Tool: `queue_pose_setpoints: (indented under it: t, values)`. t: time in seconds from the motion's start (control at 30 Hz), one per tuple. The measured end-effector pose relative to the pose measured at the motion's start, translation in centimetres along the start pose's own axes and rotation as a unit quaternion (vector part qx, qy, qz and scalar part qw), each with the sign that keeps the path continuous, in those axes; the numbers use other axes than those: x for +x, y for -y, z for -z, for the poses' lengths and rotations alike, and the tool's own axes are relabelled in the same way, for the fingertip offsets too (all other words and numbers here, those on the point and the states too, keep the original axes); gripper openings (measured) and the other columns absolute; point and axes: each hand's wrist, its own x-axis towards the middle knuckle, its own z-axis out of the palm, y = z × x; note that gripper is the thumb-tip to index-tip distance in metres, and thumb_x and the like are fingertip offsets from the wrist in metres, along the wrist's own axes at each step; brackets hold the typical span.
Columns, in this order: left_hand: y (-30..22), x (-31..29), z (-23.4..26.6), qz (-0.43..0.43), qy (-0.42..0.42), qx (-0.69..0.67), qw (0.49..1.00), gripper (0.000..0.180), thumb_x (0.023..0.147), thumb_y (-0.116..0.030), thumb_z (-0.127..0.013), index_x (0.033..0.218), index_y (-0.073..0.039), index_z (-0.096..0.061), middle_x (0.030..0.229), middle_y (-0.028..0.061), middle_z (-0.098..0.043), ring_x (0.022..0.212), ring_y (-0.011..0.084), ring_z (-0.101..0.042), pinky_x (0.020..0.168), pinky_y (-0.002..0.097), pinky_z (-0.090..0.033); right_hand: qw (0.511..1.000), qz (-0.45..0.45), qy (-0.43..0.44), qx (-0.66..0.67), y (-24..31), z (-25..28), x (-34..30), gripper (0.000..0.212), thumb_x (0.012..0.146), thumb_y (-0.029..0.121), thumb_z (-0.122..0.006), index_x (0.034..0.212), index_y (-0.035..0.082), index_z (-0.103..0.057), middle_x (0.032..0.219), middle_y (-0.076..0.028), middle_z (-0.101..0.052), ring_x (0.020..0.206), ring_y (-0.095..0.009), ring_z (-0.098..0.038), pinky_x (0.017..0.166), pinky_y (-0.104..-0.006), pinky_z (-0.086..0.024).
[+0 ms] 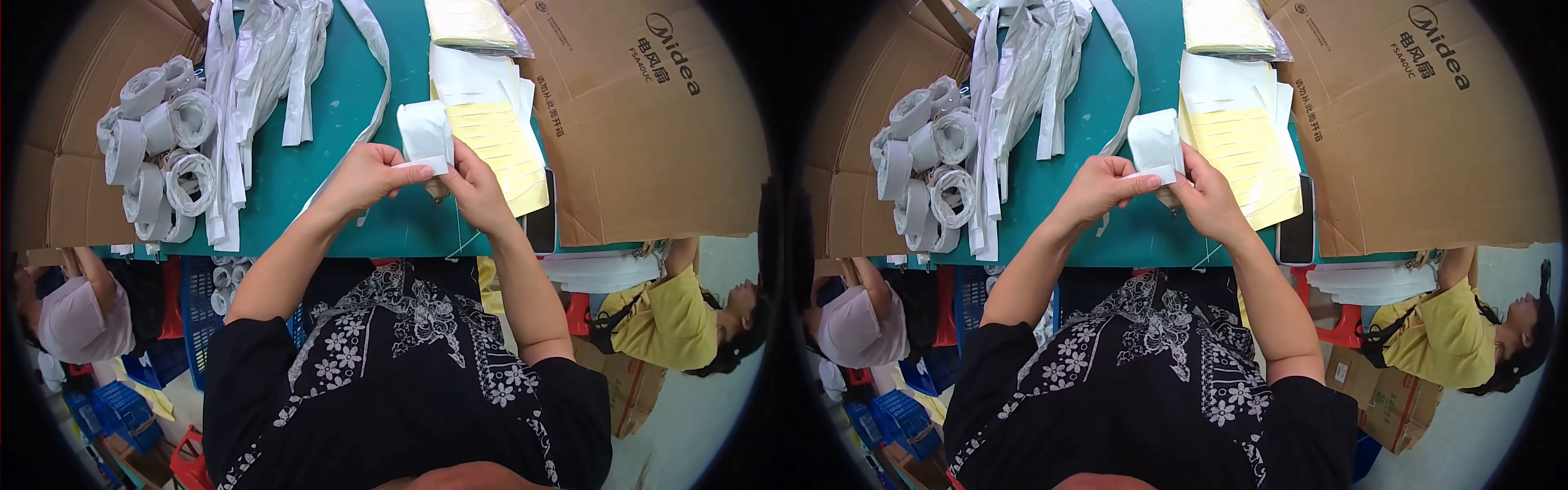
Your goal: Rolling and fold ing white fabric strips and placing them into yellow packaging bag s.
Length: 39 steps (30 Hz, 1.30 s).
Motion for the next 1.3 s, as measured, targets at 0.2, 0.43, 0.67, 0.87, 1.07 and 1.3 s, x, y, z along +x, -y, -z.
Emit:
queue_pose_setpoints:
  t: [0.2,0.43,0.67,0.87,1.07,1.3]
  values:
    - [0.2,-0.2,-0.4,0.019,0.019,-0.034,0.999,0.039,0.066,-0.034,-0.079,0.061,-0.003,-0.057,0.055,0.0007,-0.053,0.048,0.0056,-0.046,0.043,0.0192,-0.033,0.989,-0.085,0.014,0.123,1.2,-0.5,-0.2,0.043,0.093,0.011,-0.042,0.133,-0.002,-0.034,0.11,-0.008,-0.054,0.091,-0.012,-0.054,0.076,-0.0253,-0.045]
    - [0.2,0.0,-0.3,-0.013,0.005,0.002,1.0,0.033,0.07,-0.028,-0.077,0.063,-0.004,-0.057,0.058,-0.0005,-0.054,0.052,0.004,-0.046,0.045,0.0185,-0.034,0.984,-0.049,0.019,0.168,-0.4,-0.3,-0.8,0.045,0.092,0.011,-0.045,0.133,-0.003,-0.032,0.11,-0.008,-0.055,0.092,-0.012,-0.055,0.079,-0.0247,-0.045]
    - [2.3,1.2,1.5,-0.081,0.01,-0.007,0.997,0.023,0.073,-0.022,-0.075,0.073,-0.006,-0.058,0.074,-0.0002,-0.057,0.069,0.0068,-0.051,0.059,0.0214,-0.04,0.967,-0.061,-0.083,0.234,-1.0,-1.1,-0.8,0.042,0.093,0.012,-0.046,0.132,-0.002,-0.034,0.118,-0.01,-0.052,0.103,-0.017,-0.055,0.084,-0.0312,-0.048]
    - [1.6,0.5,-1.9,-0.323,-0.454,0.318,0.767,0.03,0.064,-0.022,-0.079,0.081,-0.008,-0.059,0.094,0.0079,-0.054,0.09,0.0221,-0.05,0.079,0.032,-0.037,0.935,-0.017,-0.202,0.29,-1.2,-3.4,-0.9,0.041,0.093,0.008,-0.046,0.131,-0.002,-0.035,0.12,-0.011,-0.051,0.104,-0.017,-0.055,0.084,-0.0313,-0.048]
    - [2.6,-0.2,-3.2,-0.322,-0.202,-0.004,0.925,0.016,0.079,-0.011,-0.066,0.093,-0.004,-0.063,0.094,0.0072,-0.059,0.087,0.0193,-0.054,0.078,0.0314,-0.043,0.959,0.053,-0.22,0.17,-1.6,-4.5,-1.0,0.044,0.091,0.008,-0.05,0.131,-0.002,-0.035,0.119,-0.008,-0.05,0.102,-0.015,-0.054,0.082,-0.0281,-0.048]
    - [5.1,0.6,-0.4,-0.179,0.081,-0.296,0.935,0.051,0.071,-0.008,-0.074,0.117,-0.004,-0.051,0.116,0.0054,-0.055,0.106,0.0182,-0.053,0.089,0.0327,-0.045,0.994,0.077,0.017,-0.071,0.6,-0.8,-0.3,0.057,0.082,0.0,-0.06,0.133,0.002,-0.034,0.129,-0.012,-0.038,0.104,-0.016,-0.054,0.081,-0.0286,-0.049]
